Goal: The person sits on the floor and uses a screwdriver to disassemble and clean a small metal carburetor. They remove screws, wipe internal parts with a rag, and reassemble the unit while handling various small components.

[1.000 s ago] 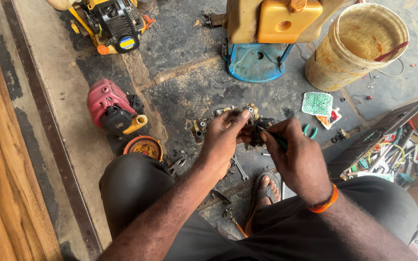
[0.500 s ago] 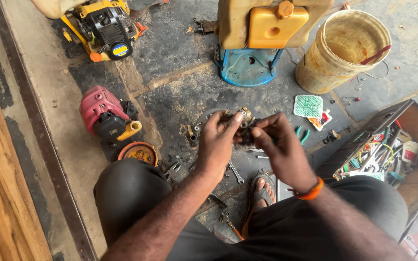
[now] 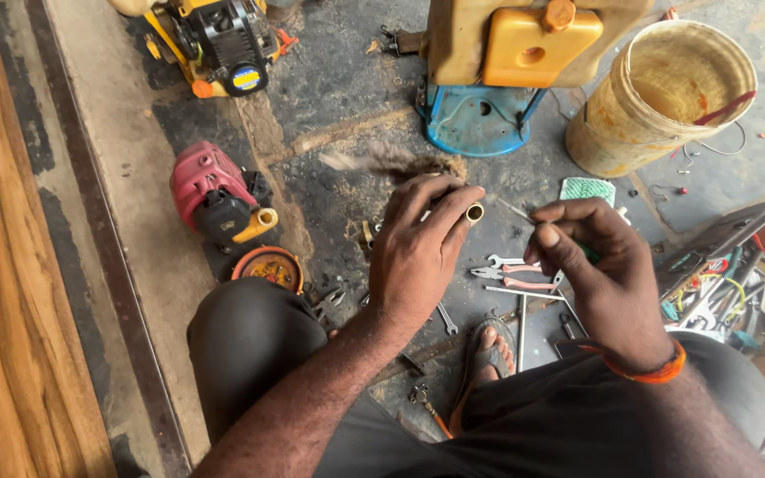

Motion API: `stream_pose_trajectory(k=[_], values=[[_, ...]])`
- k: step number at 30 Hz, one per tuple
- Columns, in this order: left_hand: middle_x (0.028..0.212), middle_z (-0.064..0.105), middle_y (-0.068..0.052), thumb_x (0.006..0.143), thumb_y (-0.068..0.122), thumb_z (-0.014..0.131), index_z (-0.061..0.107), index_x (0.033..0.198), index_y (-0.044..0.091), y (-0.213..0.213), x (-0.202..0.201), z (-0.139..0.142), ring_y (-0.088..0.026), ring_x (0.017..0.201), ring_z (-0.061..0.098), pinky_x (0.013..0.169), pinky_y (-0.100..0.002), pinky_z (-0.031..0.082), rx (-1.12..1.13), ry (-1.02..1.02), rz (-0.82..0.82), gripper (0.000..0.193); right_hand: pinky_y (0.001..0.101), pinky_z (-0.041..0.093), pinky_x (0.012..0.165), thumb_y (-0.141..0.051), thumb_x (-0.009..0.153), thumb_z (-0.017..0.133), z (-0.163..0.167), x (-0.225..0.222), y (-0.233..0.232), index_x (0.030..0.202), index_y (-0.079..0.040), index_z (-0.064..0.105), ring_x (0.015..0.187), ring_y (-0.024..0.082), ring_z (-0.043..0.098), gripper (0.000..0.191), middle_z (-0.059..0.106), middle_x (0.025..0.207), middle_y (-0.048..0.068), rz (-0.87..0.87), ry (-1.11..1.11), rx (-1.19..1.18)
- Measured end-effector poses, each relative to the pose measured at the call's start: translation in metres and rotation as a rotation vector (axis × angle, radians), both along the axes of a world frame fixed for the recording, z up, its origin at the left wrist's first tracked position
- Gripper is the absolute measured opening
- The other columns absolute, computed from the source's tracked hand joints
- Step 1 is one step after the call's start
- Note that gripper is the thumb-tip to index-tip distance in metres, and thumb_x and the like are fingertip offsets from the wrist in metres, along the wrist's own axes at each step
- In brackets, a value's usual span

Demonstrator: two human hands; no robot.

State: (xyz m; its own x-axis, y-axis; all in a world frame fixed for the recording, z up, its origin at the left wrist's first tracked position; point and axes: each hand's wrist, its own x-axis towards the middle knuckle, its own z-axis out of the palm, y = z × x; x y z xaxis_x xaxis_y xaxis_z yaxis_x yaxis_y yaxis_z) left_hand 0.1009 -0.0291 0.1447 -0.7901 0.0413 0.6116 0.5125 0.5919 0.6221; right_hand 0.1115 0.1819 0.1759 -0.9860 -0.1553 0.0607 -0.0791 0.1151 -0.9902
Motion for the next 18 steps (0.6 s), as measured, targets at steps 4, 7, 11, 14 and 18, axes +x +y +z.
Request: stream_pose_trajectory(k=[4, 7, 11, 14, 18], values=[[0.125, 0.063, -0.007, 0.087, 0.006, 0.082, 0.069, 0.127, 0.013, 0.006, -0.008, -0.008, -0.027, 0.124, 0.06, 0.105, -0.038, 0.056, -0.098, 0.006, 0.018, 0.043, 0.0248, 0.055, 0.075, -0.013, 0.099, 0.067, 0.001, 0.005, 0.006, 0.118, 0.0, 0.064, 0.086, 0.008, 0.065, 0.022, 0.069, 0.096, 0.003, -0.012, -0.004, 0.067], [0.126, 0.061, -0.01, 0.088, 0.007, 0.082, 0.069, 0.128, 0.012, 0.011, -0.014, -0.015, -0.029, 0.125, 0.058, 0.105, -0.039, 0.055, -0.205, 0.038, 0.013, 0.042, 0.025, 0.057, 0.074, -0.014, 0.098, 0.068, 0.002, 0.004, 0.008, 0.115, -0.001, 0.066, 0.084, 0.008, 0.067, 0.022, 0.071, 0.097, 0.004, -0.03, 0.025, 0.202], [0.127, 0.058, -0.011, 0.091, 0.007, 0.079, 0.069, 0.129, 0.011, 0.014, -0.019, -0.024, -0.029, 0.127, 0.055, 0.108, -0.041, 0.055, -0.312, 0.072, 0.015, 0.04, 0.0254, 0.057, 0.074, -0.016, 0.097, 0.07, 0.003, 0.002, 0.01, 0.113, 0.0, 0.068, 0.085, 0.008, 0.067, 0.022, 0.075, 0.102, 0.005, -0.042, 0.076, 0.259], [0.127, 0.056, -0.012, 0.09, 0.005, 0.078, 0.069, 0.13, 0.011, 0.017, -0.022, -0.029, -0.03, 0.127, 0.054, 0.106, -0.043, 0.055, -0.357, 0.069, -0.002, 0.041, 0.0253, 0.059, 0.076, -0.014, 0.096, 0.07, 0.003, 0.001, 0.011, 0.113, 0.0, 0.067, 0.088, 0.007, 0.068, 0.022, 0.075, 0.105, 0.005, -0.037, 0.085, 0.236], [0.129, 0.055, -0.012, 0.093, 0.0, 0.075, 0.068, 0.13, 0.012, 0.023, -0.019, -0.031, -0.03, 0.13, 0.054, 0.107, -0.043, 0.056, -0.405, 0.097, -0.048, 0.04, 0.0251, 0.059, 0.072, -0.012, 0.097, 0.07, 0.003, 0.001, 0.007, 0.113, 0.0, 0.068, 0.082, 0.008, 0.069, 0.02, 0.076, 0.097, 0.006, -0.039, 0.072, 0.31]])
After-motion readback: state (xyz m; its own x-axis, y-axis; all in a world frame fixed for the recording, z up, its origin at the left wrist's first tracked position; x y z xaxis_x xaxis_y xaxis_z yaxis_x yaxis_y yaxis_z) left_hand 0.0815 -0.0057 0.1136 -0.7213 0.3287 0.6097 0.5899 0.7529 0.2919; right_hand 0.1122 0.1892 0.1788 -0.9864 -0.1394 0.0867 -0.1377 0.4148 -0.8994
